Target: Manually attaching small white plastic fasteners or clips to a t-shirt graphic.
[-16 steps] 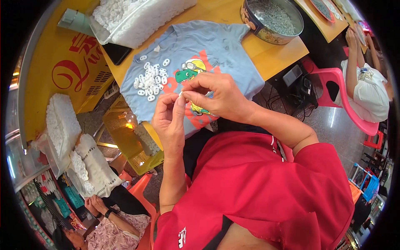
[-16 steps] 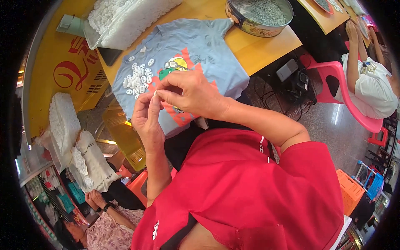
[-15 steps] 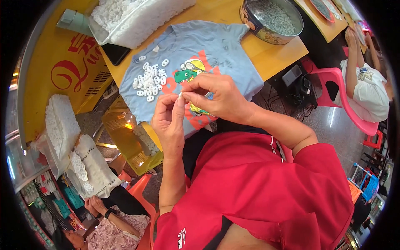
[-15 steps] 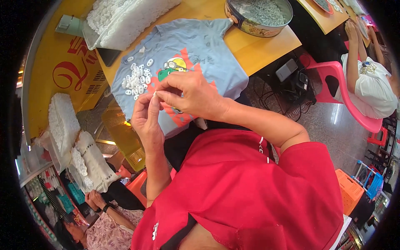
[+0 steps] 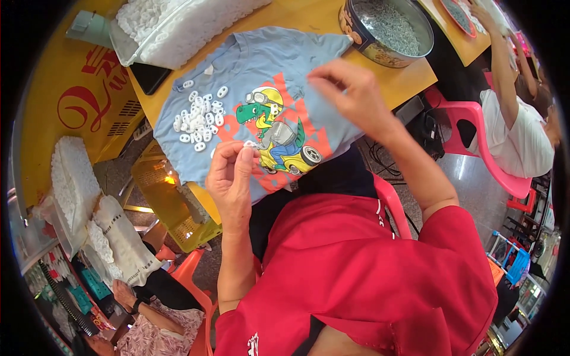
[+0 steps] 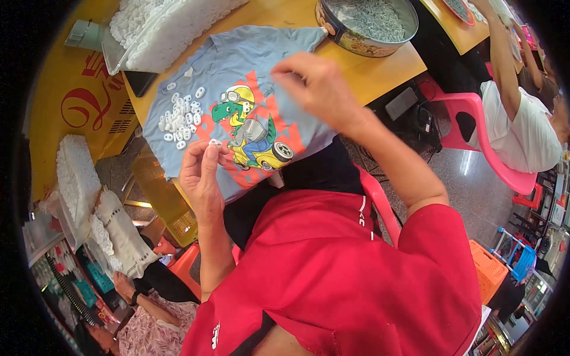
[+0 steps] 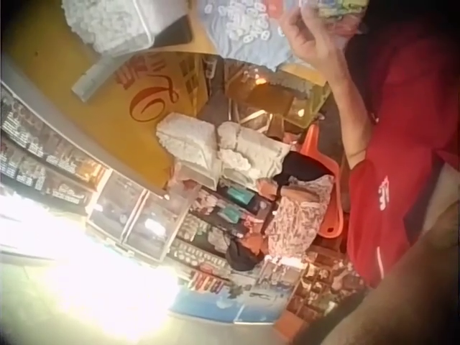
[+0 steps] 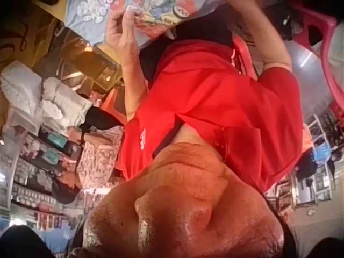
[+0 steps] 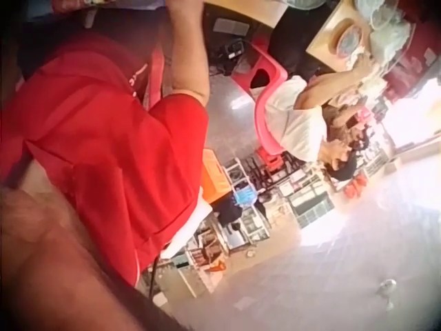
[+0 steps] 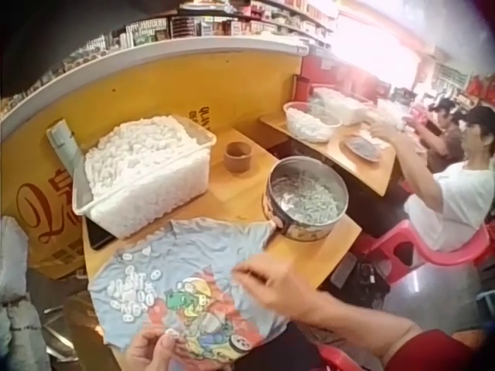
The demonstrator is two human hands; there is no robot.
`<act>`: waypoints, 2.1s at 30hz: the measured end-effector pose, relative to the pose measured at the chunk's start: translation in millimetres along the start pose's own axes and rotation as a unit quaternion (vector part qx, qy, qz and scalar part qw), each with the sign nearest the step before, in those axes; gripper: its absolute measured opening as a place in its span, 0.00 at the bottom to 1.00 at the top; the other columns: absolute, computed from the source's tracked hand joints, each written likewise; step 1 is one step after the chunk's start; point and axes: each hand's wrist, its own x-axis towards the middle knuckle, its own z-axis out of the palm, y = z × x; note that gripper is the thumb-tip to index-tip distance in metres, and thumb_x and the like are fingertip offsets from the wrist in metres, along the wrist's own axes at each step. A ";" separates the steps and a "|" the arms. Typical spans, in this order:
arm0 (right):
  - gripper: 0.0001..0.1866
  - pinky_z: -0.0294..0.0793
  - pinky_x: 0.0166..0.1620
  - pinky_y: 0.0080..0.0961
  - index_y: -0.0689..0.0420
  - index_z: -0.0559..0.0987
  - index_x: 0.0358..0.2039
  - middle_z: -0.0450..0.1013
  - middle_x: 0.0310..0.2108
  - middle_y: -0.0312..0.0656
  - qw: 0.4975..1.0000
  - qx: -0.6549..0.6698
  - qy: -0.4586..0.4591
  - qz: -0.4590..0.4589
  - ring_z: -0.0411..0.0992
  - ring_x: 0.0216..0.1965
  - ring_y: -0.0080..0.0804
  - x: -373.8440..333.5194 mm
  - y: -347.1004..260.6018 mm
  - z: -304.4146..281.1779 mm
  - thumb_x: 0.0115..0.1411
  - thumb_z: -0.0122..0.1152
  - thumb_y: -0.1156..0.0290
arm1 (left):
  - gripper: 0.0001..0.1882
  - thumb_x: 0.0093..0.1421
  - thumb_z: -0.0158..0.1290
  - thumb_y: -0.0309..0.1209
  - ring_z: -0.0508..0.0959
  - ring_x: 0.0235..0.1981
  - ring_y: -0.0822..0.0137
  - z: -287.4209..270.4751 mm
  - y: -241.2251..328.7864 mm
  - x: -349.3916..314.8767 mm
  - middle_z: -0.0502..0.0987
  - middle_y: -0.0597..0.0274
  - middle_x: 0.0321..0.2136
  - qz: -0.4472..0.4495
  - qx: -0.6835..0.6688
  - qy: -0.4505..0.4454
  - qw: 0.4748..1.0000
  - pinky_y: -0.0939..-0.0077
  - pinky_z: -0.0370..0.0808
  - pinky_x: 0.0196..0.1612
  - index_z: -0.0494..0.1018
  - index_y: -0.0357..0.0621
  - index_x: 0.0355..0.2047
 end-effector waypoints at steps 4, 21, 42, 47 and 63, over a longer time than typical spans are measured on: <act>0.08 0.71 0.32 0.23 0.63 0.80 0.35 0.75 0.29 0.41 0.990 -0.140 0.020 -0.023 0.71 0.27 0.26 15.0 36.2 -29.5 0.56 0.63 0.74 | 0.04 0.64 0.51 0.24 0.75 0.31 0.76 -6.2 -2.8 0.6 0.72 0.63 0.33 -0.002 -0.002 0.003 1.000 0.80 0.77 0.29 0.72 0.34 0.37; 0.06 0.72 0.34 0.32 0.59 0.79 0.34 0.72 0.31 0.43 0.969 -0.226 -0.055 -0.079 0.74 0.31 0.41 14.3 38.4 -34.0 0.56 0.62 0.74 | 0.03 0.64 0.51 0.23 0.75 0.32 0.76 -12.6 -11.6 -2.4 0.74 0.63 0.32 -0.026 0.015 0.010 1.000 0.83 0.72 0.37 0.72 0.36 0.37; 0.07 0.72 0.37 0.36 0.58 0.78 0.33 0.72 0.33 0.42 0.955 -0.257 -0.126 -0.083 0.73 0.34 0.45 41.2 24.9 -24.8 0.56 0.62 0.69 | 0.04 0.65 0.51 0.24 0.75 0.31 0.75 -17.5 -19.6 -1.7 0.71 0.62 0.33 -0.019 0.008 -0.003 1.000 0.81 0.75 0.33 0.70 0.34 0.36; 0.07 0.72 0.37 0.35 0.58 0.78 0.33 0.72 0.34 0.42 0.952 -0.266 -0.130 -0.075 0.73 0.34 0.44 34.1 28.4 -23.4 0.56 0.62 0.69 | 0.04 0.64 0.51 0.23 0.75 0.31 0.75 -16.8 -19.8 -1.2 0.70 0.62 0.34 -0.013 0.012 -0.008 1.000 0.81 0.75 0.33 0.70 0.34 0.36; 0.09 0.70 0.35 0.28 0.63 0.78 0.34 0.72 0.27 0.41 0.982 -0.165 -0.051 -0.073 0.72 0.30 0.33 34.4 40.5 -18.3 0.59 0.61 0.69 | 0.03 0.65 0.50 0.22 0.75 0.31 0.75 -16.8 -18.0 -1.8 0.71 0.62 0.33 -0.007 0.009 -0.016 1.000 0.80 0.76 0.33 0.70 0.34 0.37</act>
